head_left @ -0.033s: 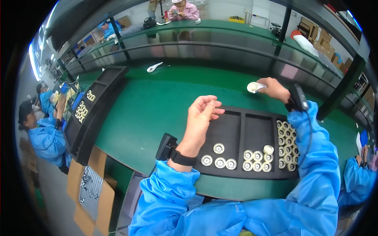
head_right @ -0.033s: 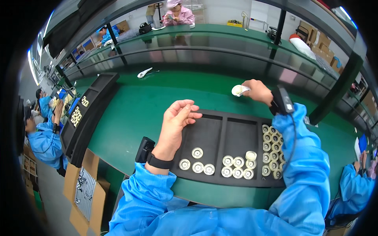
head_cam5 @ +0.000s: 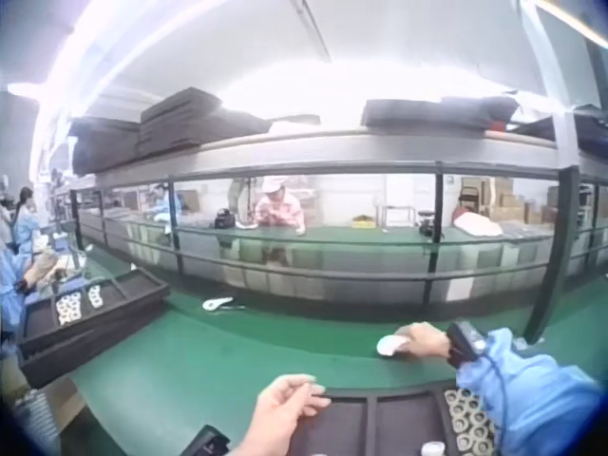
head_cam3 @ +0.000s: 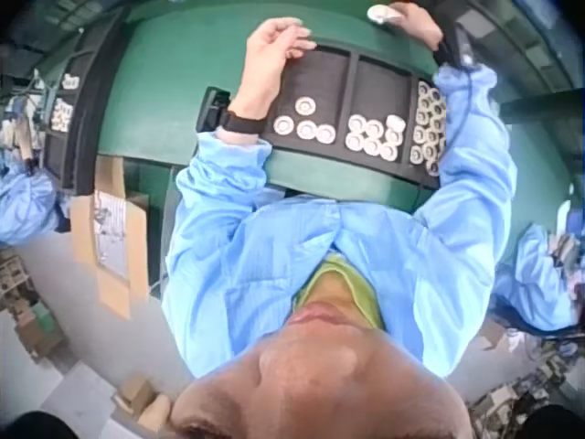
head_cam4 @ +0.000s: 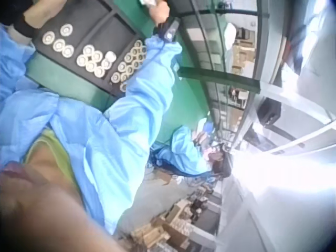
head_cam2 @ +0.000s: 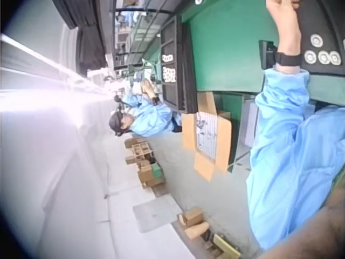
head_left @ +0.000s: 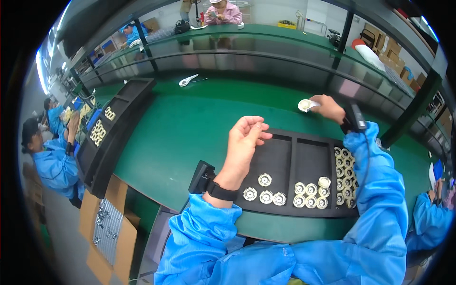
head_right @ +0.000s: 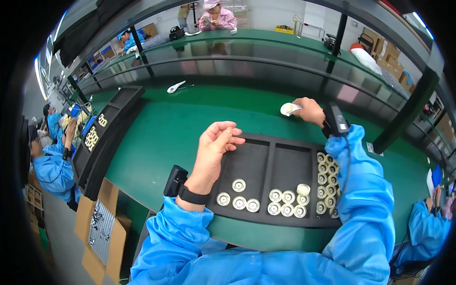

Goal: Assembling small gears into a white plastic housing on a factory assembly line.

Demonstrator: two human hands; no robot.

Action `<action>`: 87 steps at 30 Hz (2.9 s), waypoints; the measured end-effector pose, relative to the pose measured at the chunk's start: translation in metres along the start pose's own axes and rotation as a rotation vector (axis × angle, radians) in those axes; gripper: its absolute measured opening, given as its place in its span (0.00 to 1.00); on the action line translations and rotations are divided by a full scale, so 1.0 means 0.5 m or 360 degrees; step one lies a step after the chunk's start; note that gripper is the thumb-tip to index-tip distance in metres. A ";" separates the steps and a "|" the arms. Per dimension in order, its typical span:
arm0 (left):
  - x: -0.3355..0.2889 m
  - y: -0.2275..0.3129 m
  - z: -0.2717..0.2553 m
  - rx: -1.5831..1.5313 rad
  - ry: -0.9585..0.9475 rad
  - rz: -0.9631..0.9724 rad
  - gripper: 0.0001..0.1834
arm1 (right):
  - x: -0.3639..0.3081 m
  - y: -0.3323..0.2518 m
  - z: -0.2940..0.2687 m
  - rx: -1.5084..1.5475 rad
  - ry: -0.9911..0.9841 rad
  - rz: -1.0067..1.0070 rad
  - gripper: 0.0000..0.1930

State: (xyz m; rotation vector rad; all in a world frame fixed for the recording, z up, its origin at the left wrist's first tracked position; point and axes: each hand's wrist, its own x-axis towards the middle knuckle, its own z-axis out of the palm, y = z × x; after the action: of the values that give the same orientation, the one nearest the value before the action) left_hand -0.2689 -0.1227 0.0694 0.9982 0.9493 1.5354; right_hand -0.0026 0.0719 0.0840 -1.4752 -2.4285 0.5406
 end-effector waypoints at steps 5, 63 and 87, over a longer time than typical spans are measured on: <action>0.008 -0.011 0.009 0.0107 -0.0076 -0.0028 0.11 | 0.096 0.146 0.096 -0.0390 0.0281 -0.0088 0.28; 0.516 -0.088 -0.332 0.2062 0.0504 0.0483 0.34 | -0.410 -0.234 0.124 0.1040 0.0213 -0.0422 0.20; -0.114 -0.001 0.105 -0.0171 -0.0864 -0.0288 0.28 | -0.439 -0.224 0.098 0.2621 -0.0003 -0.0403 0.20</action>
State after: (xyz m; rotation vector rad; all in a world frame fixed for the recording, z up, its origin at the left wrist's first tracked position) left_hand -0.2122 -0.1747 0.0800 1.1382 0.5482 1.0696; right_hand -0.0108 -0.1793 0.0842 -0.3809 -1.1785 1.7625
